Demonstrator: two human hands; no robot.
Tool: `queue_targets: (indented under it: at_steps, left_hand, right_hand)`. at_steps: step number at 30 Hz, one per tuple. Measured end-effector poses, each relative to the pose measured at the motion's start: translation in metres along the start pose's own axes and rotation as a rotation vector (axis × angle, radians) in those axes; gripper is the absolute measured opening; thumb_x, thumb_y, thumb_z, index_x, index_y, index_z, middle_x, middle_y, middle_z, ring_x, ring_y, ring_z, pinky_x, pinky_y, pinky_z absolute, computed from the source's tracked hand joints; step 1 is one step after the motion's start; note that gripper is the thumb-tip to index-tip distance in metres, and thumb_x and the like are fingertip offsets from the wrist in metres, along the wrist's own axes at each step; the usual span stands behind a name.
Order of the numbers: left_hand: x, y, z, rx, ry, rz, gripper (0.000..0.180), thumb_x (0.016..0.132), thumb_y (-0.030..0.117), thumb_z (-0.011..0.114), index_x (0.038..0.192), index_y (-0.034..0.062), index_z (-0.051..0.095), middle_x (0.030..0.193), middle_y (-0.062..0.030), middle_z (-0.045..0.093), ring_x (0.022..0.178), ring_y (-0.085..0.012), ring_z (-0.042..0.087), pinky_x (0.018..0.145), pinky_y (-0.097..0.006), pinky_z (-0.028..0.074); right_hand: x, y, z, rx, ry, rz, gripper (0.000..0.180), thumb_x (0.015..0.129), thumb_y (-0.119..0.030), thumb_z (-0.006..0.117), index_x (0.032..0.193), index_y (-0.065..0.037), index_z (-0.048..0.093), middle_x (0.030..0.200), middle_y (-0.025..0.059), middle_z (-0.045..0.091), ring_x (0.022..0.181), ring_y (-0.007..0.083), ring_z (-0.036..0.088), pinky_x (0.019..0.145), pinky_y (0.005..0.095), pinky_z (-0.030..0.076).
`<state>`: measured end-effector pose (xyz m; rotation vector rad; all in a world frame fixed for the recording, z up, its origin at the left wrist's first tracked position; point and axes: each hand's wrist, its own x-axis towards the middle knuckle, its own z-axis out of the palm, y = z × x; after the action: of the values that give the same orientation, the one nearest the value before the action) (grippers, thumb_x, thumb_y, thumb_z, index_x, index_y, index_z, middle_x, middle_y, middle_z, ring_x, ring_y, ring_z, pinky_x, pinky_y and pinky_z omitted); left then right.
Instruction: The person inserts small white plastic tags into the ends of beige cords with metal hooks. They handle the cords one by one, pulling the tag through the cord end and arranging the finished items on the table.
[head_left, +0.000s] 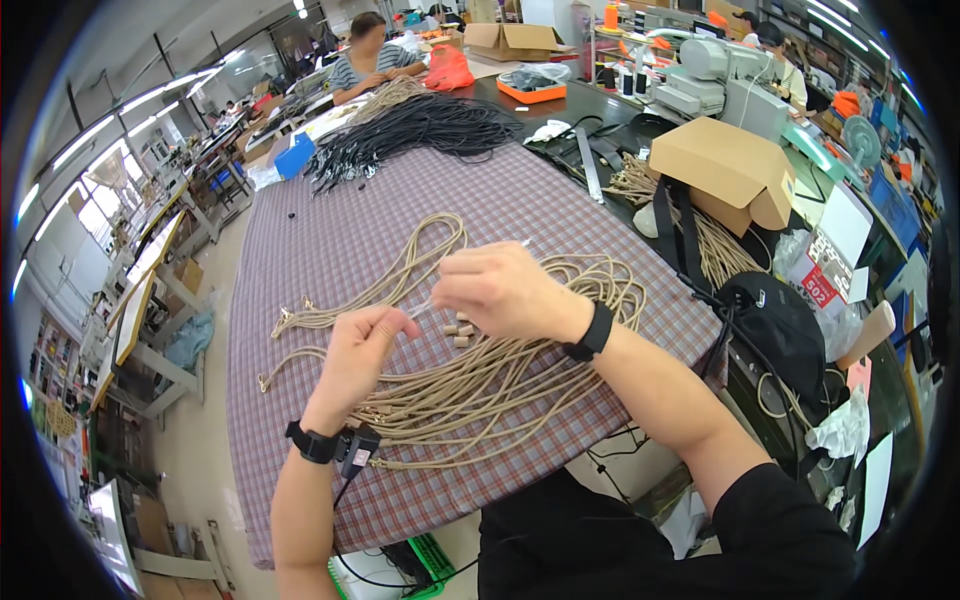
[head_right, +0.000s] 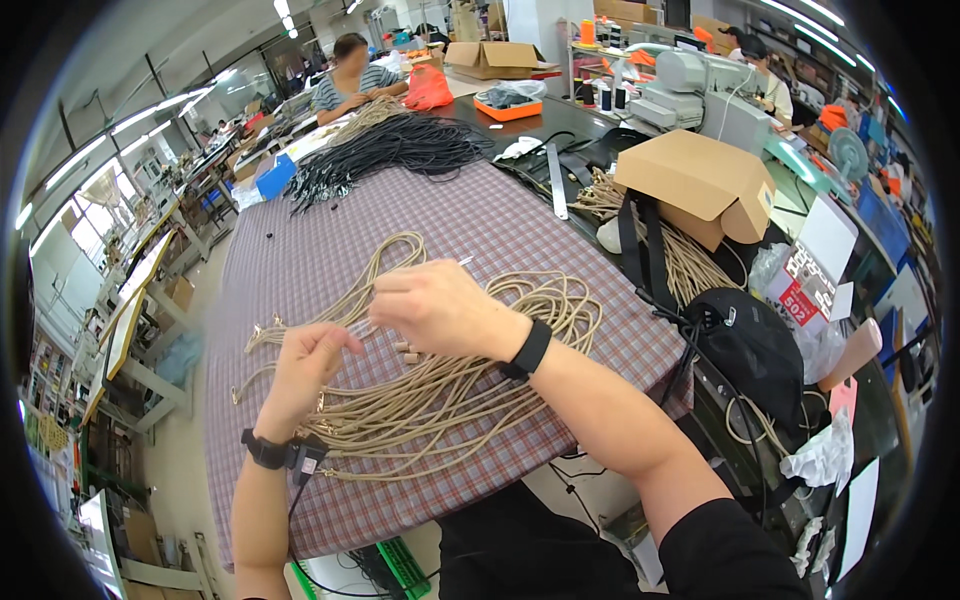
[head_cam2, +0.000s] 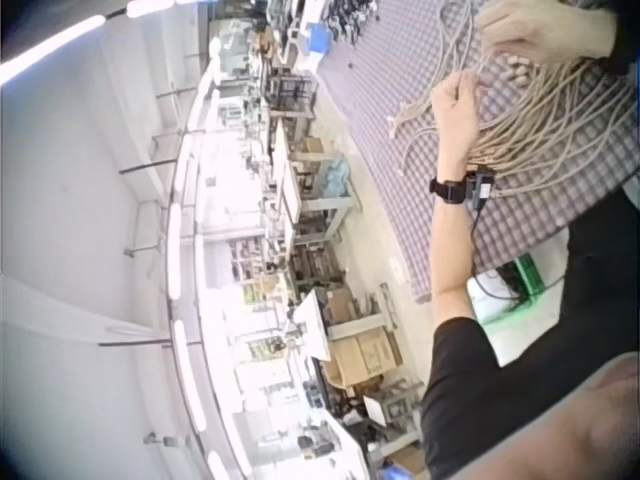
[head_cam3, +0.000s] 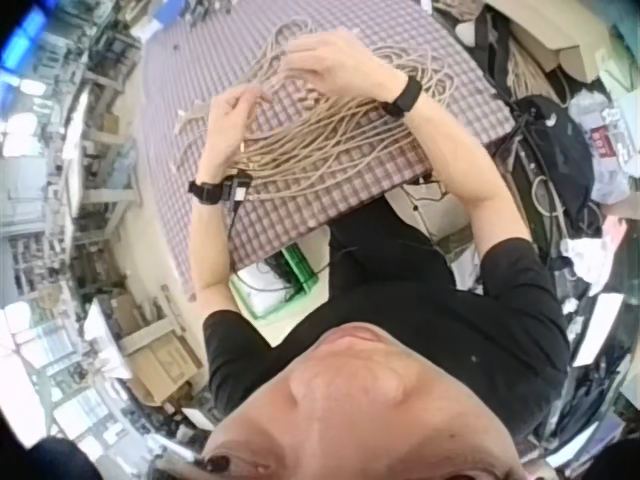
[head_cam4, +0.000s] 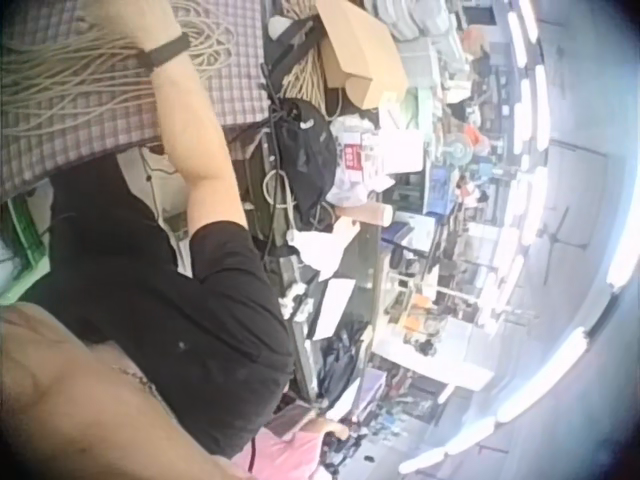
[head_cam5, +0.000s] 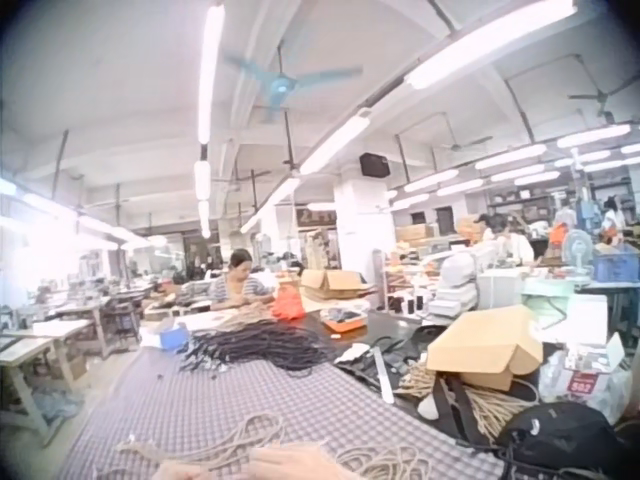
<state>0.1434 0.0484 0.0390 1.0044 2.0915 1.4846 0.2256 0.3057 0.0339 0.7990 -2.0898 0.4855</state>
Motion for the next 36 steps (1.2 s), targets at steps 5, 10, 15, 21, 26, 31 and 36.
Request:
queue_targets:
  at_steps: [5, 10, 15, 21, 26, 31, 36]
  left_hand:
    - [0.001, 0.002, -0.016, -0.53, -0.014, -0.249, 0.034, 0.115, 0.026, 0.059, 0.092, 0.0021, 0.065, 0.062, 0.0104, 0.036, 0.05, -0.0037, 0.028, 0.048, -0.024, 0.024]
    - [0.005, 0.001, -0.032, -0.613, -0.012, -0.344, 0.031, 0.113, 0.024, 0.06, 0.093, 0.0013, 0.065, 0.063, 0.0098, 0.037, 0.052, -0.0038, 0.028, 0.048, -0.025, 0.024]
    - [0.003, -0.005, -0.038, -0.154, 0.02, -0.209, 0.027, 0.112, 0.022, 0.058, 0.099, 0.0003, 0.068, 0.069, 0.0047, 0.05, 0.058, -0.0086, 0.042, 0.055, -0.026, 0.036]
    - [-0.006, 0.01, 0.01, 0.851, 0.154, 0.611, 0.018, 0.111, 0.012, 0.055, 0.114, -0.0006, 0.068, 0.089, -0.0091, 0.069, 0.079, -0.019, 0.064, 0.08, -0.032, 0.054]
    - [-0.015, 0.027, 0.033, 0.182, 0.017, 0.028, 0.019, 0.112, 0.01, 0.055, 0.119, -0.0016, 0.069, 0.086, -0.0035, 0.067, 0.074, -0.0104, 0.06, 0.07, -0.028, 0.051]
    - [-0.004, 0.009, 0.024, 0.166, 0.128, 0.099, 0.018, 0.107, 0.011, 0.068, 0.113, -0.0044, 0.075, 0.088, -0.003, 0.072, 0.077, -0.0076, 0.059, 0.07, -0.028, 0.049]
    - [-0.001, -0.004, 0.006, 0.291, 0.231, 0.154, 0.017, 0.103, 0.008, 0.069, 0.106, -0.0055, 0.078, 0.081, -0.0071, 0.074, 0.073, -0.0108, 0.061, 0.071, -0.029, 0.05]
  right_hand:
    - [-0.002, 0.011, -0.008, -0.017, 0.036, 0.073, 0.006, 0.091, -0.012, 0.079, 0.09, -0.008, 0.074, 0.08, 0.005, 0.064, 0.07, 0.0284, 0.068, 0.06, 0.0408, 0.052]
    - [-0.01, 0.023, -0.014, -0.07, 0.029, 0.146, 0.005, 0.091, -0.014, 0.078, 0.088, -0.011, 0.076, 0.08, 0.0026, 0.064, 0.071, 0.0279, 0.069, 0.059, 0.0416, 0.051]
    - [-0.01, 0.021, -0.006, -0.036, 0.029, 0.155, 0.002, 0.09, -0.013, 0.077, 0.088, -0.012, 0.076, 0.08, 0.0016, 0.064, 0.069, 0.0265, 0.069, 0.058, 0.0416, 0.051]
    - [-0.011, -0.002, 0.014, -0.041, -0.118, -0.019, 0.004, 0.083, -0.01, 0.071, 0.085, -0.013, 0.07, 0.081, 0.0011, 0.063, 0.07, 0.0262, 0.069, 0.059, 0.0409, 0.054]
    - [-0.009, -0.017, 0.026, 0.075, -0.081, -0.021, 0.004, 0.087, -0.013, 0.074, 0.086, -0.012, 0.069, 0.082, 0.0029, 0.065, 0.074, 0.0276, 0.071, 0.059, 0.0416, 0.056]
    - [-0.005, -0.001, 0.01, 0.11, -0.105, 0.033, 0.006, 0.092, -0.012, 0.077, 0.088, -0.01, 0.074, 0.081, 0.0022, 0.064, 0.073, 0.0268, 0.064, 0.068, 0.0402, 0.049]
    - [-0.008, 0.024, -0.004, 0.066, -0.055, 0.104, 0.004, 0.093, -0.008, 0.077, 0.09, -0.01, 0.077, 0.084, 0.002, 0.068, 0.073, 0.0253, 0.06, 0.074, 0.0381, 0.043]
